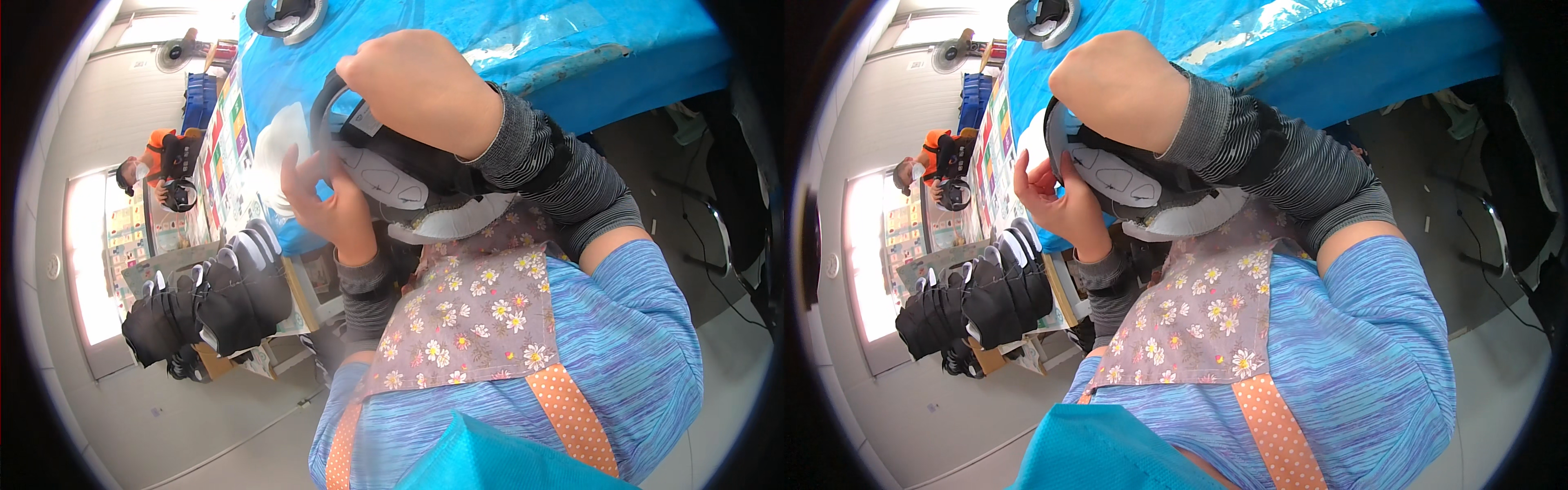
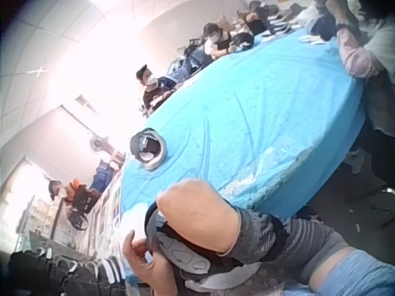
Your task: The person attaches white foam inserts to the interior of black shoe uppers by hand, pressing them down and folding the top edge of the material over the foam. They repeat this for multiple uppers, placing them in a stack on the left when finished.
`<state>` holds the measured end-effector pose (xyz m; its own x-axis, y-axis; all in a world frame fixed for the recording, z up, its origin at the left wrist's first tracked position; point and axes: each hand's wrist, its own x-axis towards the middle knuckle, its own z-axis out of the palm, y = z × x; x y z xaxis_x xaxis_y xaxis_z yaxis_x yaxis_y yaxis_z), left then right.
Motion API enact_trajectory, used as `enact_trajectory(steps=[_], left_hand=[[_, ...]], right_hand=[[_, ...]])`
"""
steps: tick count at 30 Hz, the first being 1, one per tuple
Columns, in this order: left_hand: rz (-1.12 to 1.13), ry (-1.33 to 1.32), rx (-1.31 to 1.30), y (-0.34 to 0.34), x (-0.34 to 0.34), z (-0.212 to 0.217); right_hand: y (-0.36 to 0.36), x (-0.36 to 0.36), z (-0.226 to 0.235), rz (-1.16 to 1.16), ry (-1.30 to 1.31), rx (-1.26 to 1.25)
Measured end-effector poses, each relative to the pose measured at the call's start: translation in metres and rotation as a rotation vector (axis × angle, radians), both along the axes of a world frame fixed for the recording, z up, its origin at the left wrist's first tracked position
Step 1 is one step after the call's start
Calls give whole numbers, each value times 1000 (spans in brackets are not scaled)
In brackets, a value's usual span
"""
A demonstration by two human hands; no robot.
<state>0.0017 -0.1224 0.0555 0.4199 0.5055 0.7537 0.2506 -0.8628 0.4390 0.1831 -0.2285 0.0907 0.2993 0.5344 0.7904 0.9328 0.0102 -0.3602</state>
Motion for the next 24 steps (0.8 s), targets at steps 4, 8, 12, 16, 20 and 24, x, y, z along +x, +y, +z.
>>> enact_trajectory(steps=[4,8,12,16,20,24], left_hand=[[22,-29,-14,-8,5,4],[39,-39,27,-4,6,1],[-58,-177,-49,-3,9,3],[-55,-169,-45,-3,9,4],[-34,-110,23,-7,15,10],[-71,-94,11,-4,16,11]], right_hand=[[1,1,-1,-18,-12,2],[1,1,-2,-9,-20,39],[1,0,0,-26,-13,-46],[2,0,0,-23,-15,-48],[3,1,-2,-2,-17,-3],[3,1,-3,-3,-5,-11]])
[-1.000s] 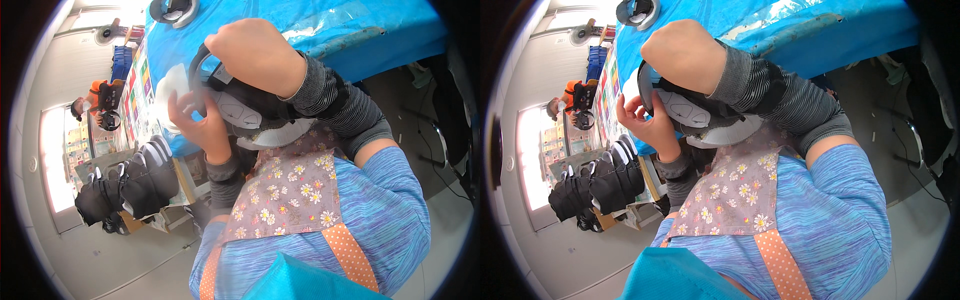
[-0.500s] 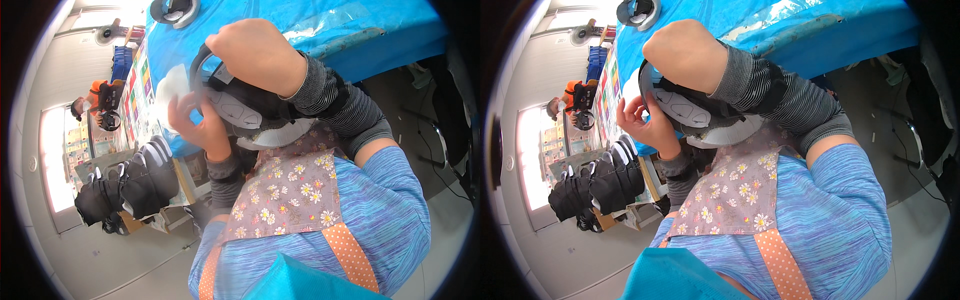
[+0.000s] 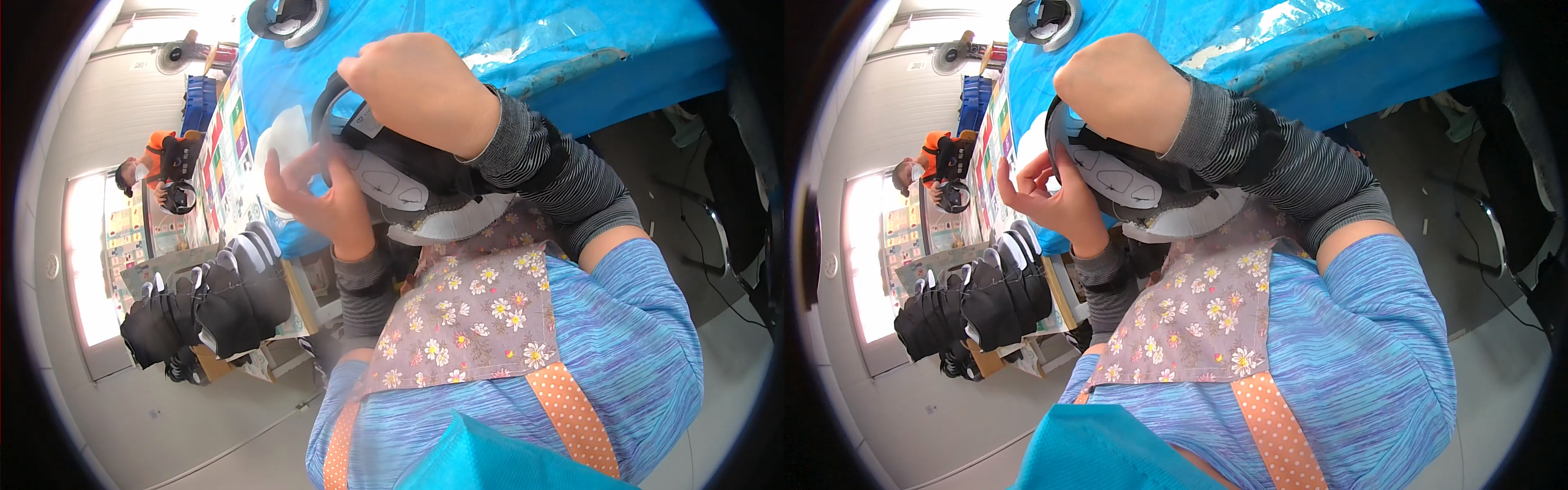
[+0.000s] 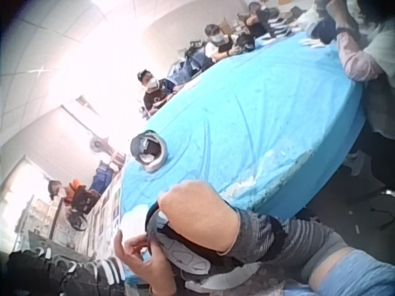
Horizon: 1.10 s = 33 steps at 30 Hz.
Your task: The person attaches white foam inserts to the interior of black shoe uppers by hand, pressing them down and folding the top edge of the material over the foam. They repeat this for multiple uppers, placing them in a stack on the left when finished.
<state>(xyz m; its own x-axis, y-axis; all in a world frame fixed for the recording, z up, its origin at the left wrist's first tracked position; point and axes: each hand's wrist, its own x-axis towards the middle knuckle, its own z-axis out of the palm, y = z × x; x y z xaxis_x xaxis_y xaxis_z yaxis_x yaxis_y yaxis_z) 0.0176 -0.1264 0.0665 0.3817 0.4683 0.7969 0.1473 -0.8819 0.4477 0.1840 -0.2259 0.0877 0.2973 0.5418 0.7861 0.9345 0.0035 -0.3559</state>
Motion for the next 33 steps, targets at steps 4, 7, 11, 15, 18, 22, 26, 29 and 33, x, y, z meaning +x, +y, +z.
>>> enact_trajectory(steps=[4,7,11,15,18,22,26,29,33], left_hand=[[4,19,10,8,-4,-1],[11,43,30,7,-5,-1],[42,48,46,1,-3,-2],[34,51,52,6,-8,-5],[39,51,18,5,-8,-4],[38,-16,0,2,-7,-7],[78,49,29,2,-6,-2],[47,61,52,6,-3,3],[-10,69,-31,1,5,17]], right_hand=[[0,0,1,-15,-31,-58],[2,-1,-1,-4,-17,-15],[3,0,-2,7,-10,8],[3,1,-3,24,-1,6],[3,2,-3,30,-4,36],[5,4,-1,35,-13,-2],[17,10,-9,127,-17,112],[23,14,-3,214,-178,291],[22,17,-3,216,-151,215]])
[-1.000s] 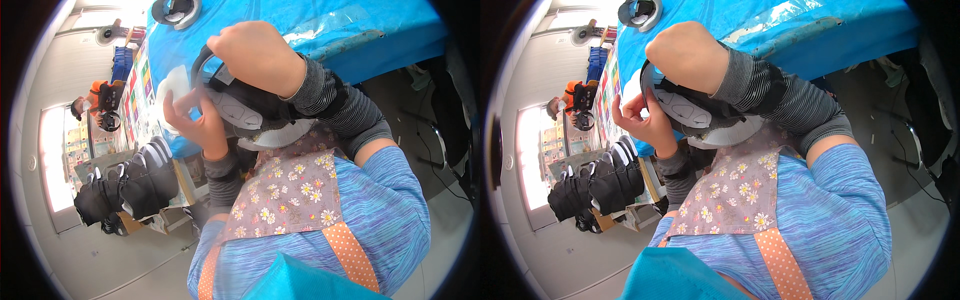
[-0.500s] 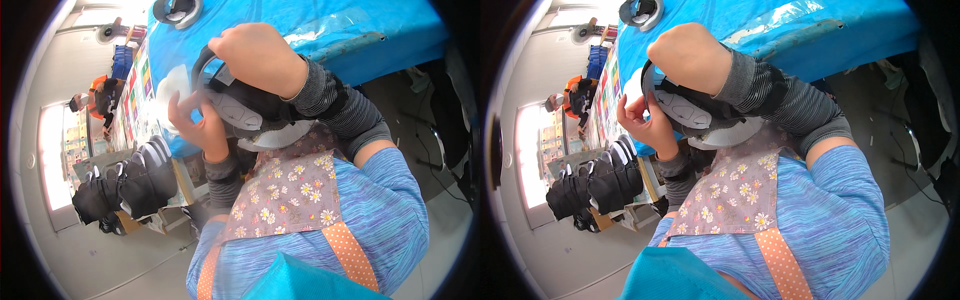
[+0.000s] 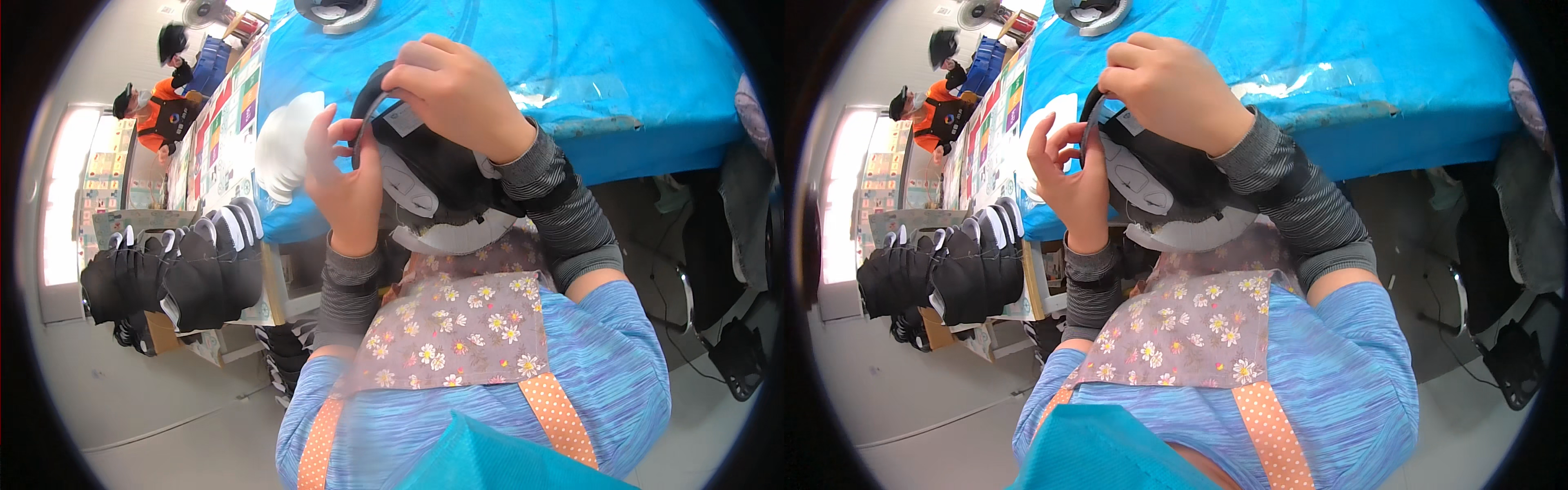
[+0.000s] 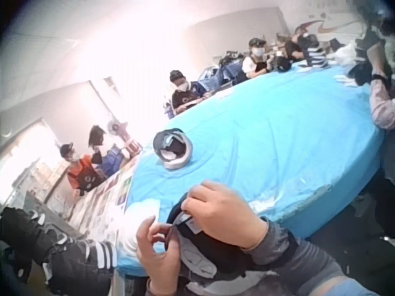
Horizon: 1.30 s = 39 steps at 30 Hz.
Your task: The person attaches white foam inserts to the interior of black shoe uppers by hand, pressing them down and folding the top edge of the material over the foam. They repeat this for multiple uppers, placing them in a stack on the left when finished.
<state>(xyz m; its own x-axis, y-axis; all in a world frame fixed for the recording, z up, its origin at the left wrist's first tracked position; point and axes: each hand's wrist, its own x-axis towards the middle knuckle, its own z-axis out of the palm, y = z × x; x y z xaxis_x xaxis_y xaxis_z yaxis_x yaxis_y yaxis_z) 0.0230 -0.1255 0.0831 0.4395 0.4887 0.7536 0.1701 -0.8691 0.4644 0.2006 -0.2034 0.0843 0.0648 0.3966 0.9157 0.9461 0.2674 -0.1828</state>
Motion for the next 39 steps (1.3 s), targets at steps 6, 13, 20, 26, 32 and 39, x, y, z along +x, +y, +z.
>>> enact_trajectory(steps=[6,13,20,26,32,39], left_hand=[[-10,33,62,4,5,1],[-18,27,52,-3,12,8],[-16,-30,41,-10,13,10],[-3,18,151,-5,3,10],[4,-9,65,-9,4,6],[-38,-73,88,-7,0,0]], right_hand=[[1,2,1,-45,16,6],[-14,9,7,-100,75,-65],[-19,11,8,-73,121,-61],[-25,13,-5,-116,190,-116],[-24,9,-13,-94,259,-108],[-36,12,-16,-109,334,-171]])
